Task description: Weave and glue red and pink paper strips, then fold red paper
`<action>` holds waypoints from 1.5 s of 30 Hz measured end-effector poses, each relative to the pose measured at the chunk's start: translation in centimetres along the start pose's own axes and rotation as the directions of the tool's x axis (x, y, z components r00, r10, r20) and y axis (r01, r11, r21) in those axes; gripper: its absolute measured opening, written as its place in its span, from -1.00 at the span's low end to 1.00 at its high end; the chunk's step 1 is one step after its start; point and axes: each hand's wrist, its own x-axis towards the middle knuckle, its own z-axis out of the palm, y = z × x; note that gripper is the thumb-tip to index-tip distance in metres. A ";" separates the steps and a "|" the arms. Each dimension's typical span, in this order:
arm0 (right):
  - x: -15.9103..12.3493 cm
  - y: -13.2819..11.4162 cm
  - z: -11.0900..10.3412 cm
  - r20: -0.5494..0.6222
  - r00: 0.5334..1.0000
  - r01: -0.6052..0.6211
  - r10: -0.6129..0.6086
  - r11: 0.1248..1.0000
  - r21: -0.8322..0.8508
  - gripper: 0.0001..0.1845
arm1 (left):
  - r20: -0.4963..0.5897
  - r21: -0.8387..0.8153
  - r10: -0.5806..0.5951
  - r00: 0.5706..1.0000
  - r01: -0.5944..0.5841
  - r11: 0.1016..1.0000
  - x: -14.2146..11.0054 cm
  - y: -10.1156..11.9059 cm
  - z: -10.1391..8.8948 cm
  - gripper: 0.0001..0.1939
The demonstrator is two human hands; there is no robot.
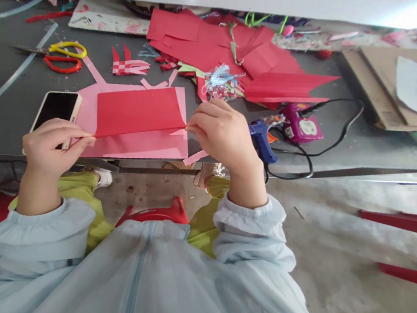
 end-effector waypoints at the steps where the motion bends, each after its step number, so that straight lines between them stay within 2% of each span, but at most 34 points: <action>1: -0.1 0.1 -0.3 -0.017 1.000 -0.005 0.005 1.000 0.025 -0.81 | -0.013 -0.036 -0.013 1.000 0.013 0.999 0.1 0.0 0.0 -0.93; 5: -0.1 -0.5 -1.8 -0.070 0.996 -0.045 0.055 0.990 0.136 -0.85 | -0.133 -0.192 -0.070 0.989 0.044 0.980 0.1 0.0 -0.1 -0.91; 8: 0.2 -1.9 -2.8 -0.157 0.984 -0.040 0.079 0.971 0.236 -0.87 | -0.232 -0.372 -0.218 0.948 0.121 0.920 0.1 0.5 -0.2 -0.80; 10: 0.3 -3.0 -3.5 -0.207 0.971 -0.047 0.121 0.943 0.330 -0.86 | -0.232 -0.491 -0.309 0.922 0.163 0.856 0.3 1.1 -0.4 -0.67; 12: 0.4 -4.2 -4.0 -0.240 0.950 -0.074 0.200 0.891 0.447 -0.87 | -0.137 -0.563 -0.357 0.924 0.224 0.796 0.7 1.6 -0.8 -0.61; 14: 0.3 -5.4 -4.6 -0.286 0.925 -0.046 0.250 0.821 0.569 -0.87 | -0.031 -0.665 -0.389 0.921 0.271 0.696 1.0 2.0 -1.3 -0.54; 16: 0.2 -6.3 -5.2 -0.222 0.924 -0.111 0.312 0.773 0.625 -0.84 | 0.051 -0.744 -0.393 0.918 0.297 0.598 1.1 2.2 -1.7 -0.46; 19: 0.0 -7.0 -6.1 -0.148 0.921 -0.174 0.361 0.718 0.674 -0.84 | 0.167 -0.826 -0.337 0.927 0.318 0.466 1.0 2.3 -2.2 -0.36; 22: 0.3 -6.9 -6.8 0.045 0.929 -0.277 0.368 0.608 0.744 -0.89 | 0.275 -0.832 -0.327 0.904 0.394 0.391 0.7 2.7 -2.4 -0.32; 24: 0.7 -6.5 -6.9 0.236 0.916 -0.384 0.323 0.547 0.744 -0.93 | 0.317 -0.794 -0.359 0.878 0.453 0.405 0.6 2.8 -2.4 -0.36; 26: 1.1 -5.7 -6.5 0.413 0.863 -0.504 0.291 0.545 0.670 -0.94 | 0.353 -0.742 -0.393 0.849 0.510 0.435 0.6 2.6 -2.3 -0.45; 29: 1.4 -3.8 -5.1 0.506 0.797 -0.583 0.329 0.638 0.503 -0.89 | 0.395 -0.655 -0.488 0.778 0.611 0.444 0.6 1.5 -1.9 -0.57; 30: 1.4 -3.0 -4.4 0.499 0.790 -0.583 0.356 0.686 0.435 -0.88 | 0.401 -0.625 -0.527 0.750 0.644 0.441 0.6 1.1 -1.7 -0.59; 32: 1.2 -1.5 -3.2 0.411 0.818 -0.540 0.402 0.784 0.308 -0.90 | 0.391 -0.562 -0.568 0.724 0.677 0.476 0.4 0.4 -1.2 -0.64; 34: 1.0 -0.5 -2.1 0.345 0.845 -0.489 0.409 0.853 0.185 -0.94 | 0.344 -0.509 -0.567 0.748 0.656 0.557 0.1 0.1 -0.7 -0.68; 37: 1.0 0.1 -0.9 0.281 0.851 -0.472 0.444 0.881 0.037 -0.92 | 0.210 -0.397 -0.532 0.820 0.569 0.720 -0.1 0.4 0.0 -0.80; 38: 1.1 0.0 -0.6 0.266 0.847 -0.479 0.460 0.878 0.008 -0.91 | 0.151 -0.312 -0.524 0.838 0.543 0.780 -0.1 0.6 0.2 -0.85; 40: 1.5 -0.3 0.1 0.243 0.845 -0.485 0.476 0.874 -0.025 -0.91 | 0.065 -0.130 -0.426 0.902 0.431 0.893 0.1 0.9 0.6 -0.86; 42: 1.8 -0.5 0.7 0.226 0.857 -0.468 0.462 0.883 -0.028 -0.90 | 0.056 0.017 -0.281 0.958 0.281 0.960 0.3 1.2 1.1 -0.79; 45: 2.3 -0.8 1.5 0.203 0.878 -0.441 0.433 0.897 -0.004 -0.88 | 0.139 0.088 -0.129 0.982 0.118 0.989 0.5 1.3 1.9 -0.73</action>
